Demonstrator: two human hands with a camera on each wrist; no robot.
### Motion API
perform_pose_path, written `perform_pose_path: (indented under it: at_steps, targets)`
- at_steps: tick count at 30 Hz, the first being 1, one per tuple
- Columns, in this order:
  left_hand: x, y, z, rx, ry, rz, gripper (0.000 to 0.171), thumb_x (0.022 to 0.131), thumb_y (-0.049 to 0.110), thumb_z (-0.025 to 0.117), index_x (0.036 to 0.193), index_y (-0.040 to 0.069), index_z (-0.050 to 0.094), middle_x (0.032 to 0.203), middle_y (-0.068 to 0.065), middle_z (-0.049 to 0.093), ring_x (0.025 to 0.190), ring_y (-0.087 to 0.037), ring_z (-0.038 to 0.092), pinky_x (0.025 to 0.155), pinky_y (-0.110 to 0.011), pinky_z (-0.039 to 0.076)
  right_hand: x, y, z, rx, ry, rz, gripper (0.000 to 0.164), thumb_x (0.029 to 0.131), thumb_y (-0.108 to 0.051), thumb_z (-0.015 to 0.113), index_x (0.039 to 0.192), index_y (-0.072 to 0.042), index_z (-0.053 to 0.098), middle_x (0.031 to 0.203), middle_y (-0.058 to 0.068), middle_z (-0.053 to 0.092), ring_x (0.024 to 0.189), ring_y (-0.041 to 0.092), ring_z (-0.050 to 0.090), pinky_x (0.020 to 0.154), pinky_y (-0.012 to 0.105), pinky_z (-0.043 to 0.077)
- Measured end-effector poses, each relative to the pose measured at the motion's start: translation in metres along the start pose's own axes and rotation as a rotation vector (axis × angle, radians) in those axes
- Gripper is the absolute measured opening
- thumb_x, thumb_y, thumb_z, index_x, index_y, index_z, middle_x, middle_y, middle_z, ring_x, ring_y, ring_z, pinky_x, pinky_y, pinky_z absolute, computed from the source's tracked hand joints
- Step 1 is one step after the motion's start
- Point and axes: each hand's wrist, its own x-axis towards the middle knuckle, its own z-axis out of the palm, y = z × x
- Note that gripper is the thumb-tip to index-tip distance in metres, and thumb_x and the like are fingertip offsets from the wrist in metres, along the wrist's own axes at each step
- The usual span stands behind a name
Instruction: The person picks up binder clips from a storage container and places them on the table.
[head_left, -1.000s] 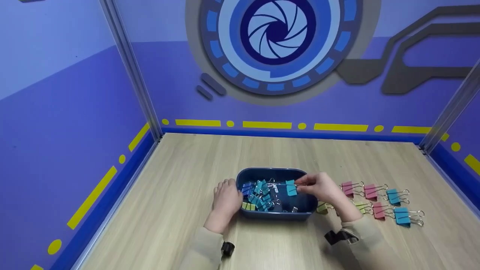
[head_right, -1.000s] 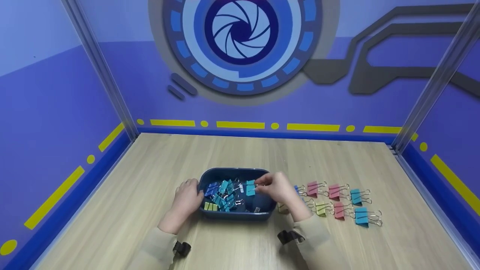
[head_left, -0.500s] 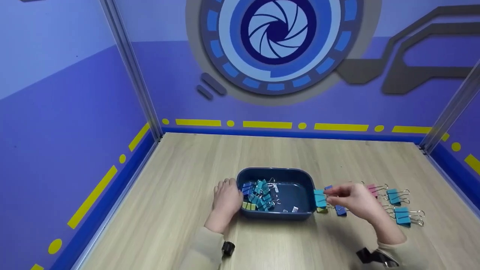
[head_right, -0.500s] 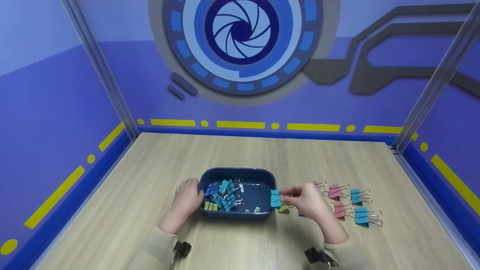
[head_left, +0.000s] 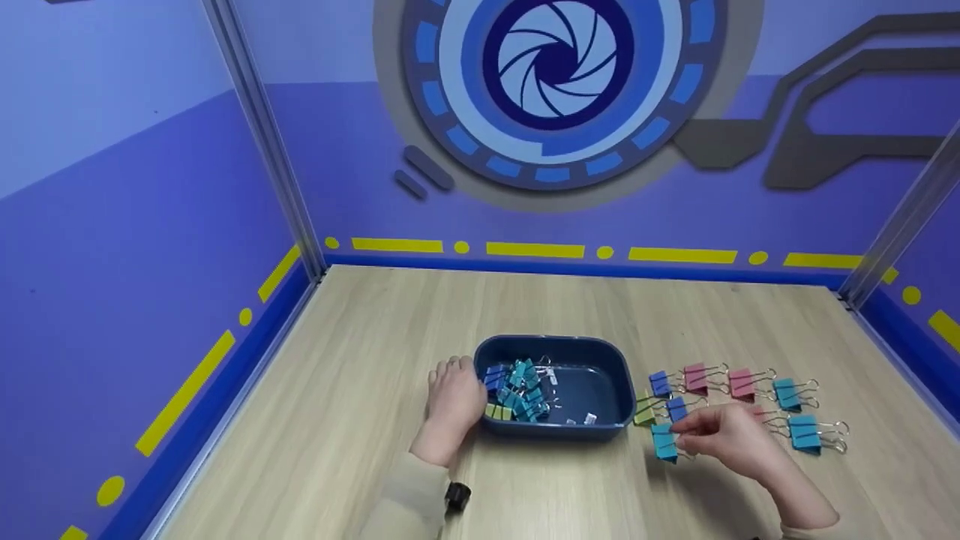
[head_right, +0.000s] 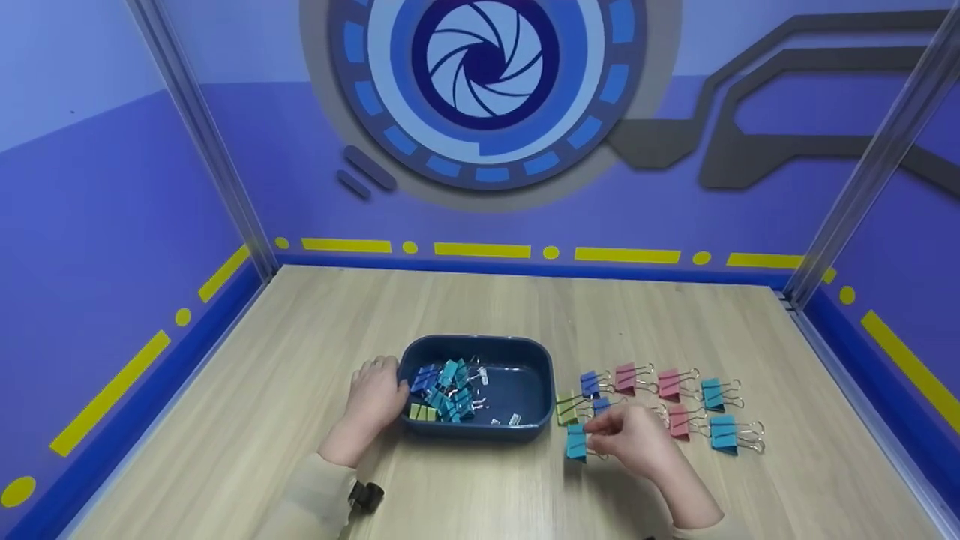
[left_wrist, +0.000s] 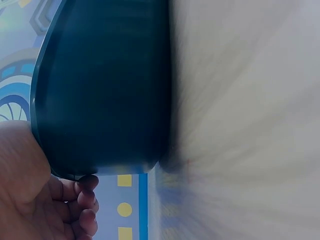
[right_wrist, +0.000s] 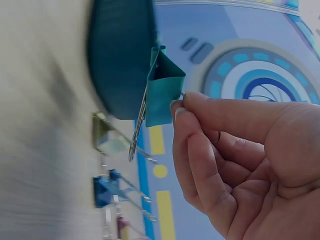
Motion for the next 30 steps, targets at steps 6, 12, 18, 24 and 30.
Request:
perform_pose_path:
  at_steps: [6, 12, 18, 24, 30]
  targets:
    - [0.001, 0.000, 0.000, 0.002, -0.006, -0.004, 0.028, 0.093, 0.017, 0.065, 0.114, -0.002, 0.064, 0.109, -0.016, 0.066, 0.104, -0.033, 0.058, 0.089, -0.045, 0.044, 0.005, 0.005, 0.015, -0.065, 0.031, 0.035, 0.013, 0.085, -0.006, 0.077, 0.095, 0.000, 0.077, 0.083, 0.005, 0.074, 0.072, 0.011, 0.063, 0.061, 0.023, 0.051]
    - [0.000, -0.001, 0.001, 0.001, -0.010, -0.005, 0.029, 0.093, 0.017, 0.065, 0.115, -0.002, 0.064, 0.109, -0.016, 0.066, 0.104, -0.033, 0.058, 0.089, -0.045, 0.043, 0.011, 0.004, 0.028, -0.149, 0.070, 0.094, 0.008, 0.081, -0.005, 0.077, 0.089, -0.005, 0.079, 0.081, 0.001, 0.072, 0.074, 0.013, 0.060, 0.062, 0.024, 0.049]
    - [0.000, -0.002, 0.002, -0.002, 0.006, 0.011, 0.028, 0.092, 0.015, 0.066, 0.113, -0.002, 0.064, 0.108, -0.016, 0.067, 0.103, -0.034, 0.058, 0.088, -0.045, 0.043, 0.014, 0.004, 0.036, -0.170, 0.087, 0.124, 0.008, 0.079, -0.002, 0.077, 0.087, -0.005, 0.078, 0.079, 0.001, 0.072, 0.071, 0.012, 0.060, 0.061, 0.025, 0.049]
    - [0.000, -0.003, 0.003, 0.004, 0.020, 0.022, 0.028, 0.091, 0.015, 0.066, 0.112, -0.003, 0.064, 0.108, -0.018, 0.067, 0.102, -0.035, 0.058, 0.089, -0.046, 0.044, 0.015, 0.004, 0.040, -0.190, 0.116, 0.142, 0.009, 0.079, -0.001, 0.077, 0.086, -0.006, 0.077, 0.081, 0.002, 0.072, 0.072, 0.013, 0.060, 0.062, 0.026, 0.050]
    - [0.001, -0.002, 0.003, -0.009, 0.013, 0.011, 0.028, 0.090, 0.015, 0.067, 0.111, -0.003, 0.064, 0.107, -0.017, 0.066, 0.101, -0.034, 0.058, 0.087, -0.045, 0.043, 0.015, 0.004, 0.040, -0.187, 0.111, 0.155, 0.009, 0.080, 0.000, 0.076, 0.087, -0.005, 0.075, 0.082, 0.002, 0.071, 0.074, 0.014, 0.061, 0.063, 0.027, 0.051]
